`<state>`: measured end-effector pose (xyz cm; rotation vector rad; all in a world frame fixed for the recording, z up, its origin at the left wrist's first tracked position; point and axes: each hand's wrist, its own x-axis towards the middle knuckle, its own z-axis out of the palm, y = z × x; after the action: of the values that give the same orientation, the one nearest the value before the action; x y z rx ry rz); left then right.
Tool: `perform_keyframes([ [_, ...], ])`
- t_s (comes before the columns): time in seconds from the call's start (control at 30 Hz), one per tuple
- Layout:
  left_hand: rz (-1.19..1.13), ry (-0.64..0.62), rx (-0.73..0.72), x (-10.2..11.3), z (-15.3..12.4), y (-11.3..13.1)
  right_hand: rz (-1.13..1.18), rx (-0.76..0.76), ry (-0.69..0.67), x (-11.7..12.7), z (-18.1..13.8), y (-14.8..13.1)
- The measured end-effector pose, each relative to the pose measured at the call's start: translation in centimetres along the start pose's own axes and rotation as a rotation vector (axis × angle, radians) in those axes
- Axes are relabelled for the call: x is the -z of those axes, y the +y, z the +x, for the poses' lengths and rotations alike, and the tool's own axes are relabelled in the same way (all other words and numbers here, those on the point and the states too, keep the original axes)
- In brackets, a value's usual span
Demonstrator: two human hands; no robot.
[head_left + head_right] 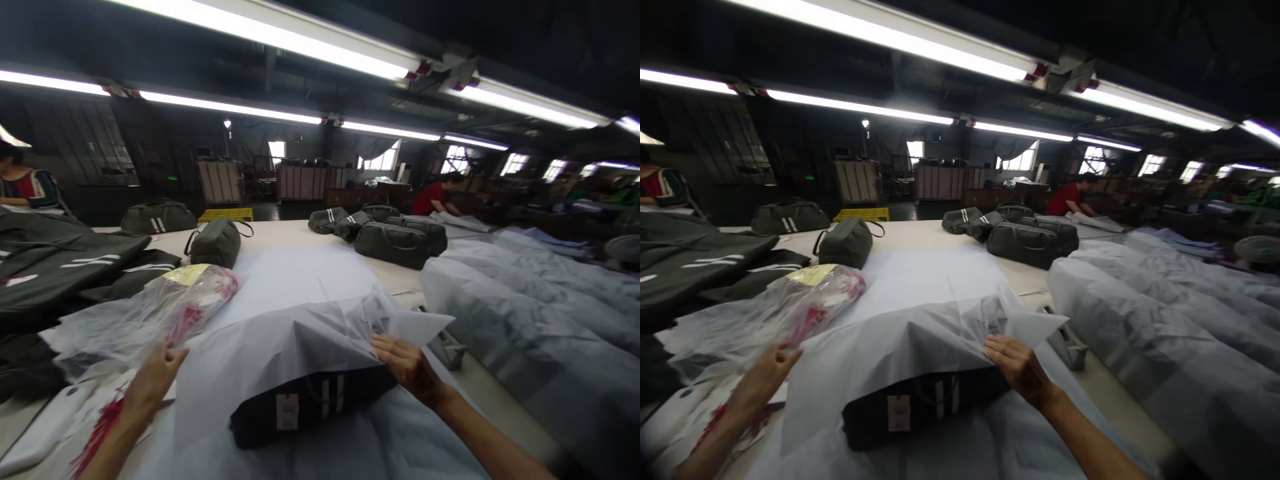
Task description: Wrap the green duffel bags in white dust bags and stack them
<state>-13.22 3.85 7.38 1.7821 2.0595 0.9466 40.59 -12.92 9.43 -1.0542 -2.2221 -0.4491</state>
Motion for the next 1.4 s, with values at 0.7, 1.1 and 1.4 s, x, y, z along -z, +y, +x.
perform_keyframes([
  [0.7,0.405,-0.638,-1.079,-11.4,-4.9,21.7,0.026,-0.017,-0.020,-0.8,-0.9,0.3],
  [1.1,0.256,-0.612,-1.604,-12.9,-7.3,26.8,-0.060,-0.013,0.040,-2.1,-1.0,0.5],
  [1.4,0.175,-0.715,-1.636,-15.5,-7.8,25.7,0.077,-0.504,0.227,2.6,-2.2,1.1],
])
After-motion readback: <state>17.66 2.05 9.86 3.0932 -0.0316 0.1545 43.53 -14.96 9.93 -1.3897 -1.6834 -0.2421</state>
